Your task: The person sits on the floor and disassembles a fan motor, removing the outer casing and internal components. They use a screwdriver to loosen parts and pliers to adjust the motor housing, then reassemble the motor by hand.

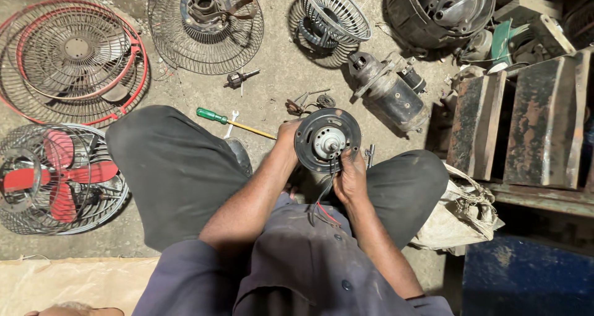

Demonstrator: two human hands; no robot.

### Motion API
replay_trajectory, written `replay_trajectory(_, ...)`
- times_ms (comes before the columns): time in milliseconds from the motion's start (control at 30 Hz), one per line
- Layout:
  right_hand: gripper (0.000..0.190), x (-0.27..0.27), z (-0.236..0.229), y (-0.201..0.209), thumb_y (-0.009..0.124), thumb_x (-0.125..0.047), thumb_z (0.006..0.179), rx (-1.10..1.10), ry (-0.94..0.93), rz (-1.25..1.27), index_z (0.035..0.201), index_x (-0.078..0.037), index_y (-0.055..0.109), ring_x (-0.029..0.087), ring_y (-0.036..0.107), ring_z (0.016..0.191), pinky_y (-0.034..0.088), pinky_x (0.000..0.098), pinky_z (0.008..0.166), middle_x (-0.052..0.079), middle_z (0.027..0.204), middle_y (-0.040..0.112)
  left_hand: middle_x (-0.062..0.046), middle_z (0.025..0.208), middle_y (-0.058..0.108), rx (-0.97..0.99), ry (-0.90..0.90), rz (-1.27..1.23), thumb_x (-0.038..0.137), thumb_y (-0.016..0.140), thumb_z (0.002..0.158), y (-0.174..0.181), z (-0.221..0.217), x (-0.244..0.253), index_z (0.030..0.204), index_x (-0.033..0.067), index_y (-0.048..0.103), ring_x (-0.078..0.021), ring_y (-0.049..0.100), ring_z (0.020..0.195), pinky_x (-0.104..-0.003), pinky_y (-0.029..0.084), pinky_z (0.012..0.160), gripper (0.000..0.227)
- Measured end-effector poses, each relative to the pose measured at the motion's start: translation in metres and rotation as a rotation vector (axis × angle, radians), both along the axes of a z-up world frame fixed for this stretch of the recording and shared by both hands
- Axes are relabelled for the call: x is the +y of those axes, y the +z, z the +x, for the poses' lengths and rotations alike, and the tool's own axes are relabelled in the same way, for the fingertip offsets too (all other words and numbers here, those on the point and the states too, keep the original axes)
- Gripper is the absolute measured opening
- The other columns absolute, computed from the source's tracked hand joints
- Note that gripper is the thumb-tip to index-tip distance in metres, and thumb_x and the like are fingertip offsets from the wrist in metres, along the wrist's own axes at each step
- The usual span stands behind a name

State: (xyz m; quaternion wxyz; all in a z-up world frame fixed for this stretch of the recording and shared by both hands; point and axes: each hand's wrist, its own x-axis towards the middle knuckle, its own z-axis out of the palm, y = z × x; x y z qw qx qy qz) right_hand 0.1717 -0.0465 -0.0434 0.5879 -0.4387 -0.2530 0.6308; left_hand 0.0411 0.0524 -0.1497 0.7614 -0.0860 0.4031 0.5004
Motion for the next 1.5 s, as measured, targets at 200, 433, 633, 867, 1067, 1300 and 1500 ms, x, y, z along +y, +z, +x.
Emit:
replay_trajectory(200,0.058,0.000,0.000,0.001,0.071,-0.035,0.095,0.011,-0.010,0.006,0.141,-0.005,0.054,0.020,0.062,0.122,0.051,0.0401,0.106,0.007,0.135,0.064,-0.020,0.084,0.073,-0.024,0.020,-0.032,-0.003,0.074,0.084,0.001,0.003,0.001,0.097,-0.0175,0.069,-0.0237,0.069,0.062,-0.037,0.059,0.056,0.019)
replay_trajectory(433,0.061,0.001,-0.001,0.005,0.072,-0.038,0.094,-0.028,-0.010,0.019,0.141,-0.004,0.054,0.019,0.061,0.122,0.050,0.0389,0.106,0.008,0.134,0.064,-0.019,0.083,0.073,-0.064,0.008,-0.034,-0.001,0.073,0.086,0.011,0.001,0.000,0.096,-0.0170,0.069,-0.0237,0.070,0.061,-0.037,0.060,0.056,0.019)
replay_trajectory(633,0.059,-0.001,-0.001,0.009,0.071,-0.037,0.095,-0.010,0.002,0.022,0.139,-0.003,0.054,0.020,0.062,0.120,0.052,0.0390,0.104,0.009,0.132,0.065,-0.019,0.082,0.073,-0.036,-0.047,-0.002,0.004,0.076,0.088,0.014,-0.002,-0.002,0.096,-0.0155,0.069,-0.0222,0.069,0.060,-0.037,0.060,0.055,0.022)
replay_trajectory(867,0.055,-0.003,0.001,0.008,0.069,-0.034,0.096,0.019,-0.012,-0.014,0.138,-0.003,0.055,0.019,0.064,0.119,0.054,0.0386,0.104,0.008,0.131,0.065,-0.016,0.081,0.072,0.076,-0.114,0.005,0.005,0.074,0.089,-0.004,0.001,-0.007,0.100,-0.0130,0.069,-0.0219,0.068,0.059,-0.038,0.059,0.054,0.022)
replay_trajectory(1067,0.051,-0.015,0.002,0.012,0.066,-0.030,0.099,0.006,0.006,-0.046,0.139,-0.003,0.053,0.021,0.065,0.115,0.055,0.0395,0.100,0.010,0.129,0.065,-0.018,0.088,0.074,-0.286,-0.084,0.126,0.015,0.049,0.101,-0.004,-0.001,-0.033,0.102,-0.0073,0.070,-0.0253,0.072,0.070,-0.040,0.064,0.066,0.031)
replay_trajectory(1300,0.042,-0.063,0.022,0.045,0.060,-0.028,0.105,-0.157,-0.064,-0.126,0.136,0.000,0.054,0.017,0.064,0.110,0.054,0.0344,0.097,0.010,0.125,0.066,-0.017,0.096,0.075,-0.369,-0.178,0.028,0.018,0.047,0.104,0.025,0.019,-0.074,0.108,-0.0051,0.070,-0.0270,0.073,0.081,-0.043,0.063,0.077,0.032)
replay_trajectory(1500,0.047,-0.097,0.057,0.098,0.067,-0.035,0.100,-0.907,0.040,-0.361,0.129,0.002,0.065,0.019,0.061,0.102,0.052,0.0343,0.091,0.016,0.115,0.070,-0.019,0.105,0.075,-0.514,-0.300,0.064,0.018,0.047,0.104,0.042,0.042,-0.117,0.115,-0.0070,0.068,-0.0278,0.073,0.089,-0.044,0.062,0.084,0.034)
